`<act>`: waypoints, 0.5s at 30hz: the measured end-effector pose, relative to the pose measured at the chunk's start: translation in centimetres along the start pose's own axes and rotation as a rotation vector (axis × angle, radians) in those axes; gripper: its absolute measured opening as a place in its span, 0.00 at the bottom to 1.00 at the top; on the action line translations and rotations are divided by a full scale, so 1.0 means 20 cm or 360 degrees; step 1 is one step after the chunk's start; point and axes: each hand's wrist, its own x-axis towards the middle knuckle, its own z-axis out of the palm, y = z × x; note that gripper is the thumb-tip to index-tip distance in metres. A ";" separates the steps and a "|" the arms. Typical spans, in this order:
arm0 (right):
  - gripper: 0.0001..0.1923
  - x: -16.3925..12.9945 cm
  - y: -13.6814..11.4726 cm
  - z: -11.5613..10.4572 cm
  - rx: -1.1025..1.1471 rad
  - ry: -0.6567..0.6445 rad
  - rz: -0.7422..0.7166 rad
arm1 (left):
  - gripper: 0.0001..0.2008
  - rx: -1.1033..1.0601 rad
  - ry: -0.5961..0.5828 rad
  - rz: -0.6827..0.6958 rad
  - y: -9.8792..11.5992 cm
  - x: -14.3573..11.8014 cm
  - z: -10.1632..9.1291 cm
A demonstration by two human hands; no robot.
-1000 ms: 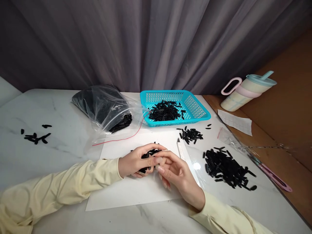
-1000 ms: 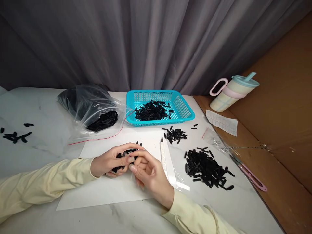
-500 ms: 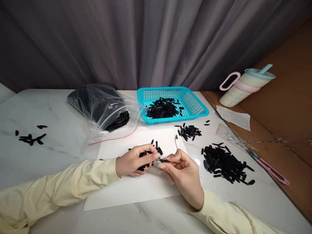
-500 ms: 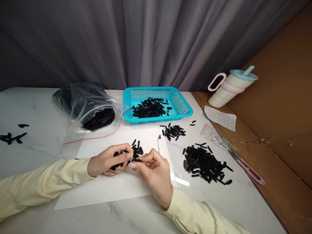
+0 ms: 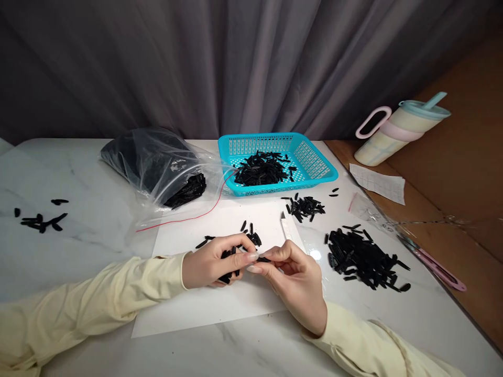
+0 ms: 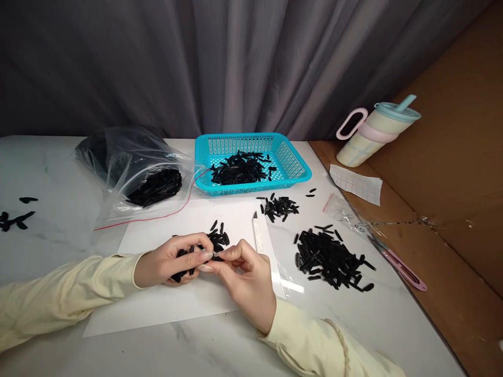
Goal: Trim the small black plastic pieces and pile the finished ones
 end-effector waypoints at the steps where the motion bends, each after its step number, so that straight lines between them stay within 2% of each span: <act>1: 0.13 0.00 0.00 0.00 0.0007 -0.0022 -0.0008 | 0.18 -0.0016 0.0009 0.0010 0.00 0.00 0.00; 5: 0.05 -0.01 0.00 -0.02 0.0046 -0.0181 -0.0025 | 0.17 -0.0121 0.0038 0.0100 -0.02 0.01 -0.01; 15: 0.04 -0.01 -0.01 -0.03 0.0088 -0.0277 -0.0015 | 0.14 -0.0182 0.0037 0.0172 -0.04 0.01 -0.02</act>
